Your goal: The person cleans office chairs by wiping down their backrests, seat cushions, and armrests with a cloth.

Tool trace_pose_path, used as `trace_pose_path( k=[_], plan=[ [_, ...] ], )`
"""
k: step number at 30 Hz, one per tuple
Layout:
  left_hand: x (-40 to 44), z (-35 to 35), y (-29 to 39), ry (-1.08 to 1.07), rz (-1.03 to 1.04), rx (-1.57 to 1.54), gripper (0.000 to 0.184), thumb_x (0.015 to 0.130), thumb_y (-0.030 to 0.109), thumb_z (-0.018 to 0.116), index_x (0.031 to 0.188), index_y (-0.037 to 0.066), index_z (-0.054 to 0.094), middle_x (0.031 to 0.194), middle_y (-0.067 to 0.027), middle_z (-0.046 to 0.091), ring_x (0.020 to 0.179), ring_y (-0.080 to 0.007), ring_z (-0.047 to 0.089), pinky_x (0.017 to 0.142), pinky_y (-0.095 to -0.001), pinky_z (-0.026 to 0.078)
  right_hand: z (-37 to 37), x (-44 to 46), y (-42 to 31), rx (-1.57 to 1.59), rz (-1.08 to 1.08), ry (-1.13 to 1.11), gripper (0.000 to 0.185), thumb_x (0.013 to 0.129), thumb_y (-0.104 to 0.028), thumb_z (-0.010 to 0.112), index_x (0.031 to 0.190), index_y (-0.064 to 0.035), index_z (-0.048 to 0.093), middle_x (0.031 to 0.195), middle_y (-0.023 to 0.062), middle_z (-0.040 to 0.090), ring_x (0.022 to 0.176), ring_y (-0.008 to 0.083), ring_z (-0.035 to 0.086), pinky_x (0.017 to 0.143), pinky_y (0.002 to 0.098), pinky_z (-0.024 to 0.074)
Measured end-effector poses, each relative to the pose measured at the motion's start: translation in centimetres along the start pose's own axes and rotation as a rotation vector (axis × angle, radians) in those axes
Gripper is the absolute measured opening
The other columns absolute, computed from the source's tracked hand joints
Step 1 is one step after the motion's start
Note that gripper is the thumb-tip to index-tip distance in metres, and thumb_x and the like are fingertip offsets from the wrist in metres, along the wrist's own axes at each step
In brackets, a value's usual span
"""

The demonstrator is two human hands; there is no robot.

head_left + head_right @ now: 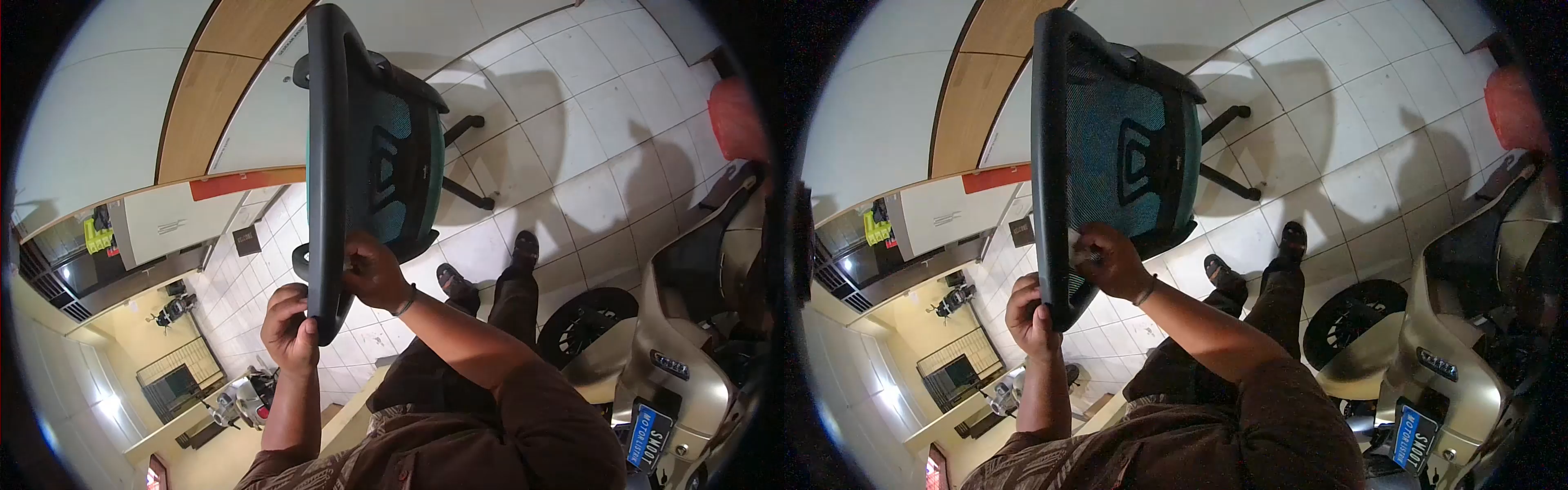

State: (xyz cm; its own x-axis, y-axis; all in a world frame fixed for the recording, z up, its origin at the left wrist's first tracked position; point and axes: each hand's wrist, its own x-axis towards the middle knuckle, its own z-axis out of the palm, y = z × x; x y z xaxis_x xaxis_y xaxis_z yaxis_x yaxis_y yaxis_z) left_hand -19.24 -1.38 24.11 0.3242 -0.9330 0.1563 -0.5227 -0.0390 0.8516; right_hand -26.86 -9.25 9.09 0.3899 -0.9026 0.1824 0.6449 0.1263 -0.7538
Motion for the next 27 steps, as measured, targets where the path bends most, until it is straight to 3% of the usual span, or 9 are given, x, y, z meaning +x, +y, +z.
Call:
trace_pose_path(
  k=[4, 5, 7, 9, 15, 19, 21, 24, 27],
  plan=[
    [0.3, 0.6, 0.2, 0.014, -0.049, -0.045, 0.04, 0.083, 0.025, 0.07, 0.109, -0.002, 0.057, 0.111, -0.0155, 0.056, 0.109, -0.0256, 0.051, 0.1, -0.0376, 0.035, 0.1, -1.6, 1.6, -0.276, 0.333, 0.257, 0.025, 0.076, -0.008, 0.067, 0.099, -0.0027, 0.058, 0.1, 0.0135, 0.06, 0.089, 0.0263, 0.063, 0.077, 0.0337, 0.0512],
    [0.5, 0.7, 0.2, 0.011, -0.046, -0.05, 0.04, 0.083, 0.025, 0.07, 0.109, -0.002, 0.057, 0.111, -0.0155, 0.056, 0.109, -0.0256, 0.051, 0.1, -0.0376, 0.035, 0.4, -1.8, 0.9, -0.281, 0.33, 0.261, 0.025, 0.076, -0.008, 0.067, 0.099, -0.0027, 0.058, 0.1, 0.0135, 0.06, 0.089, 0.0263, 0.063, 0.077, 0.0337, 0.0512],
    [0.9, 0.9, 0.6, -0.015, -0.049, -0.046, 0.042, 0.084, 0.025, 0.069, 0.112, -0.002, 0.055, 0.114, -0.0152, 0.054, 0.111, -0.0253, 0.049, 0.101, -0.0379, 0.033, 1.8, -1.3, -3.2, 0.012, -0.067, 0.224, 0.028, 0.074, -0.006, 0.068, 0.101, -0.0014, 0.059, 0.103, 0.0141, 0.061, 0.093, 0.0263, 0.063, 0.079, 0.0338, 0.0514],
    [1.0, 0.8, 0.7, -0.035, -0.059, -0.07, 0.043, 0.084, 0.025, 0.068, 0.114, -0.002, 0.054, 0.116, -0.015, 0.052, 0.112, -0.0251, 0.048, 0.102, -0.0384, 0.032, 2.2, -1.8, -4.0, 0.088, -0.065, 0.169, 0.025, 0.075, -0.008, 0.069, 0.098, -0.0028, 0.062, 0.102, 0.0132, 0.063, 0.095, 0.0255, 0.063, 0.078, 0.0341, 0.0519],
    [1.3, 1.0, 0.3, -0.052, -0.03, -0.082, 0.043, 0.084, 0.025, 0.068, 0.114, -0.002, 0.055, 0.116, -0.0148, 0.052, 0.112, -0.025, 0.048, 0.103, -0.0383, 0.032, -3.4, -2.3, 6.3, -0.506, 0.367, 0.183, 0.019, 0.08, -0.02, 0.062, 0.091, -0.0083, 0.07, 0.094, 0.0158, 0.066, 0.09, 0.032, 0.065, 0.078, 0.0399, 0.0522],
    [1.2, 0.9, 0.4, -0.066, -0.038, -0.075, 0.039, 0.085, 0.025, 0.067, 0.111, -0.002, 0.056, 0.116, -0.0151, 0.052, 0.112, -0.0252, 0.048, 0.102, -0.0381, 0.032, -5.9, -1.9, 12.0, -0.624, 0.393, 0.273, 0.019, 0.079, -0.019, 0.061, 0.088, -0.0058, 0.071, 0.092, 0.017, 0.068, 0.09, 0.0338, 0.065, 0.079, 0.0405, 0.052],
    [1.1, 0.7, 0.2, -0.071, -0.046, -0.081, 0.038, 0.085, 0.024, 0.066, 0.11, -0.002, 0.056, 0.116, -0.0152, 0.053, 0.112, -0.0252, 0.049, 0.102, -0.0381, 0.032, -6.2, -1.5, 13.8, -0.777, 0.346, 0.324, 0.024, 0.076, -0.015, 0.064, 0.096, -0.0026, 0.069, 0.09, 0.0171, 0.069, 0.084, 0.0292, 0.068, 0.076, 0.0354, 0.0531],
    [0.8, 0.6, 0.2, -0.057, -0.053, -0.079, 0.036, 0.085, 0.025, 0.066, 0.108, -0.002, 0.057, 0.115, -0.0153, 0.054, 0.111, -0.0251, 0.049, 0.101, -0.0379, 0.033, -5.6, -1.5, 13.7, -0.69, 0.443, 0.58, 0.024, 0.077, -0.017, 0.066, 0.095, -0.0003, 0.068, 0.085, 0.0172, 0.07, 0.082, 0.0269, 0.069, 0.075, 0.0353, 0.0531],
    [0.8, 0.4, 0.1, -0.073, -0.068, -0.088, 0.036, 0.085, 0.026, 0.067, 0.106, -0.001, 0.058, 0.113, -0.015, 0.055, 0.11, -0.0253, 0.05, 0.101, -0.038, 0.033, -2.0, -1.6, 10.4, -0.541, 0.389, 0.453, 0.017, 0.08, -0.015, 0.063, 0.093, -0.005, 0.068, 0.096, 0.0172, 0.067, 0.086, 0.0339, 0.067, 0.079, 0.0395, 0.0529]
  ],
)
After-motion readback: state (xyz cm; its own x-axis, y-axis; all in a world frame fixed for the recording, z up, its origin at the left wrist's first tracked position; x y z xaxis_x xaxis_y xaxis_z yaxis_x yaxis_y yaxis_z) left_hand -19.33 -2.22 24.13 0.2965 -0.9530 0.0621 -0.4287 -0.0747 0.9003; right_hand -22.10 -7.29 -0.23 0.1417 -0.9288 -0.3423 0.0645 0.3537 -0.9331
